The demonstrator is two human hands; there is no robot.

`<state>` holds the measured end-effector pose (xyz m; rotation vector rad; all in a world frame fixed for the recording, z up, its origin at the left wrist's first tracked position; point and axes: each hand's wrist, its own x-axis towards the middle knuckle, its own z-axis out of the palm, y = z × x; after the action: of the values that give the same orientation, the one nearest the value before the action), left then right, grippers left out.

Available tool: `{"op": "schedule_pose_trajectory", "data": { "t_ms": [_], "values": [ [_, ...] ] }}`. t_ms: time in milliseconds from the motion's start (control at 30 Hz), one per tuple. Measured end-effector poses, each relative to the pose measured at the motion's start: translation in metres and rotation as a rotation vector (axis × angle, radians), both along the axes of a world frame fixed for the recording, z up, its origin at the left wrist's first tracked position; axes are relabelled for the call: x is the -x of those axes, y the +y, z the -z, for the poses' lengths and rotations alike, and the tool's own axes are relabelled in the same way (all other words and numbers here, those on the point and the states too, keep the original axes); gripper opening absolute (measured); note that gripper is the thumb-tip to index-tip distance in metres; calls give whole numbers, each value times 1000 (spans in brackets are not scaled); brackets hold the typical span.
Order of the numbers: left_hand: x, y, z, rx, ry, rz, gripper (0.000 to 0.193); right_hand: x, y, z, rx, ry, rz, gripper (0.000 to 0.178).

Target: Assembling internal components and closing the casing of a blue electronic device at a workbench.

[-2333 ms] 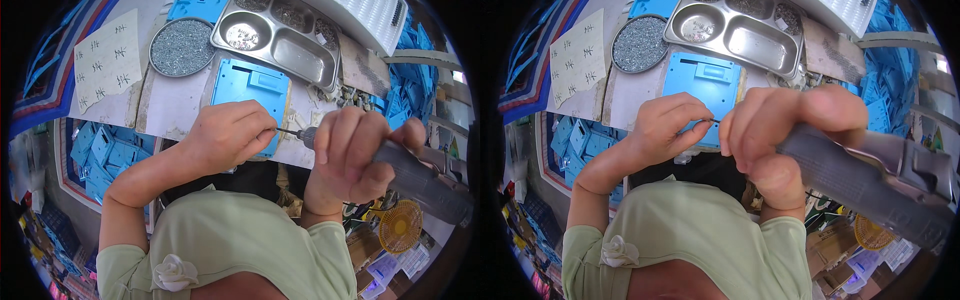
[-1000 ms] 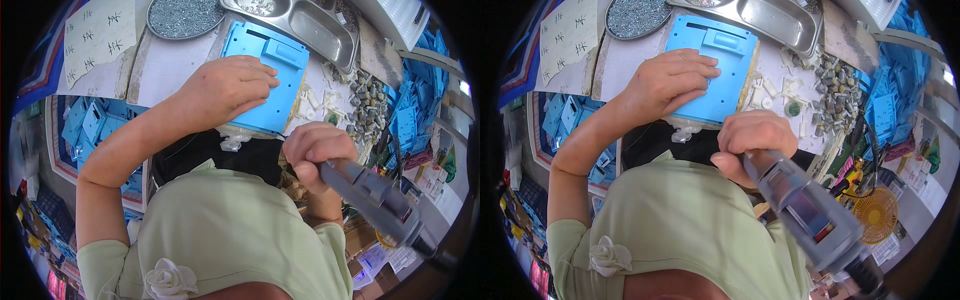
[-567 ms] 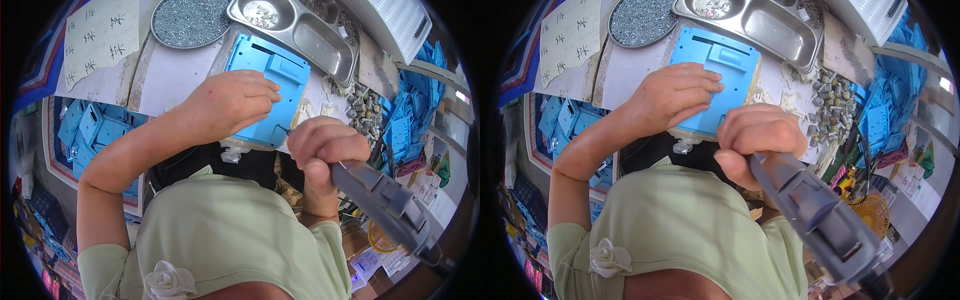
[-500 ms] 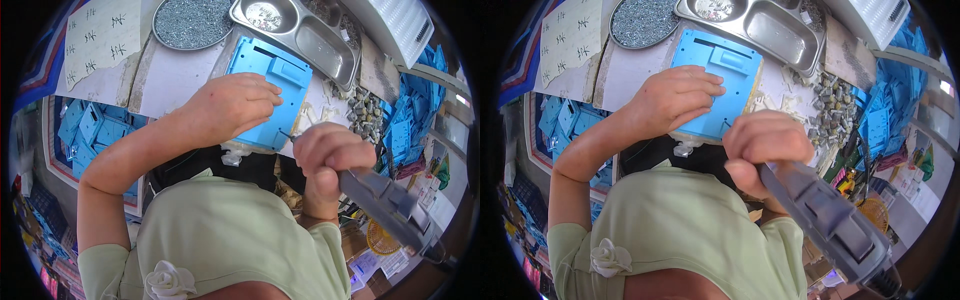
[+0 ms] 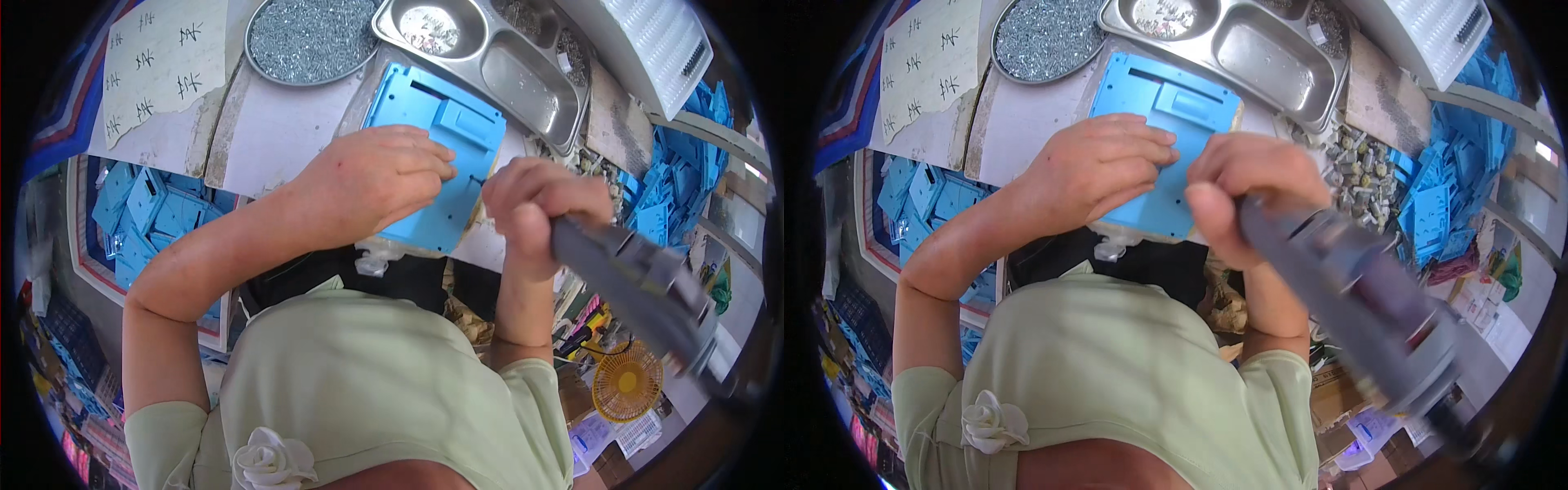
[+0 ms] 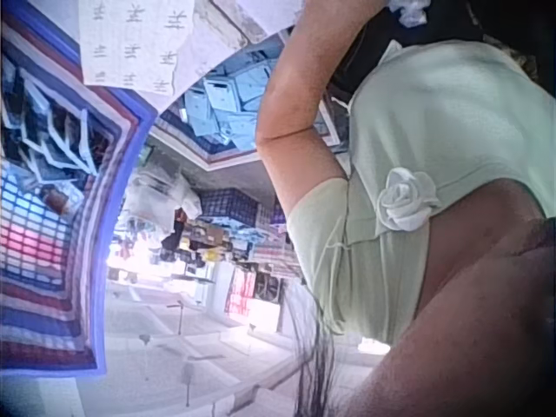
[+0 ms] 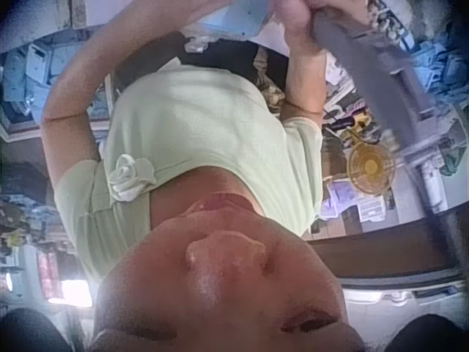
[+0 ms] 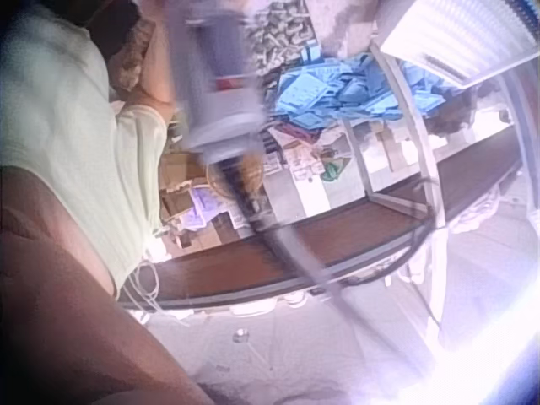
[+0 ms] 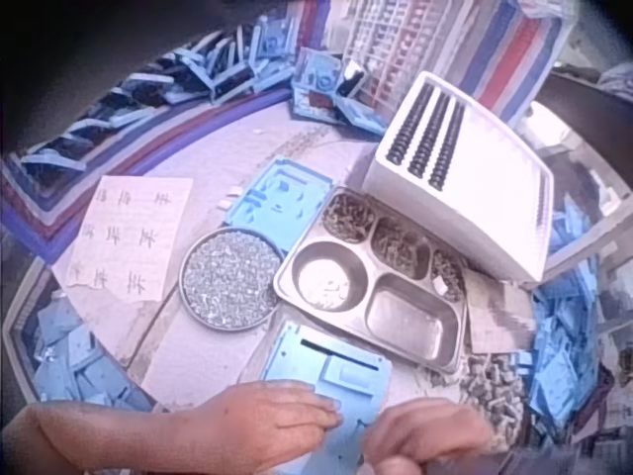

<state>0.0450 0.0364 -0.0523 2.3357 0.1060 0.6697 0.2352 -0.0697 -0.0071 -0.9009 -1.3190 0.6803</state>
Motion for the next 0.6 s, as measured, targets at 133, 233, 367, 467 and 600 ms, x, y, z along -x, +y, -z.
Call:
{"op": "schedule_pose_trajectory", "data": {
  "t_ms": [133,233,367,467,600],
  "values": [
    [0,-2,1,31,15,-24,23,-5,10,4,24,-1,-106,23],
    [0,-1,1,39,16,-17,21,-21,18,-5,-12,142,-153,23],
    [0,-1,2,42,12,-5,19,-41,50,-16,-36,250,11,18],
    [0,-1,-1,76,23,4,20,-38,64,17,-4,244,41,23],
    [0,-1,-1,104,33,0,20,-41,67,11,66,151,-40,21]
  ]
}}
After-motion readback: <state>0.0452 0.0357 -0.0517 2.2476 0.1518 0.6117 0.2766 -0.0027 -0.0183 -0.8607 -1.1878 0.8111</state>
